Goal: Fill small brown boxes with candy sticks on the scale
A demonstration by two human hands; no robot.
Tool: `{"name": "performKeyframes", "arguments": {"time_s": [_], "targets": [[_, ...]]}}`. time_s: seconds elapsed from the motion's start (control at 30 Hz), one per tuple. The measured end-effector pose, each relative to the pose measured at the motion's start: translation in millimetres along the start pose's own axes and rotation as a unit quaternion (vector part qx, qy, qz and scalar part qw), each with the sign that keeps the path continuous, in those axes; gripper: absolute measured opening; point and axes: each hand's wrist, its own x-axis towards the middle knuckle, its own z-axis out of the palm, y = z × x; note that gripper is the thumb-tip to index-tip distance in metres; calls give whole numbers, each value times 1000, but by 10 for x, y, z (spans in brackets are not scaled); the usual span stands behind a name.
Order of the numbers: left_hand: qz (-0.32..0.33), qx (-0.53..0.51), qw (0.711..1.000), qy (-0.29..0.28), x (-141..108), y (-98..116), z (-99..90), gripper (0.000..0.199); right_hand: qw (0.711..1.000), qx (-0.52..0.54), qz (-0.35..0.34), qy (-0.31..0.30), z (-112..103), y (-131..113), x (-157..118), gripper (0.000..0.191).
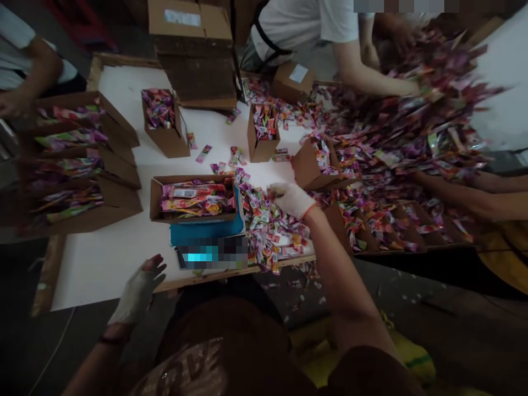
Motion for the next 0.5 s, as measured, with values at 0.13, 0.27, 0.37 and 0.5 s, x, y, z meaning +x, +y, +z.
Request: {"name": "performKeyframes", "arguments": {"time_s": [0.13,0.27,0.37,0.5], "targets": [[1,-17,1000,8,46,-10,81,86,956,-23,-292,29,-486,-875,28,22],[6,-22,1000,3,5,-29,134,89,919,-179,-347,-49,-114,-1835,398,34],[11,-7,1000,-2,-62,-22,106,93,925,-185,-316,-99,241,-2079,675,41],[19,15,1000,4,-60,70,20,90,940,11,-333,-68,220,-1605,710,53]]}}
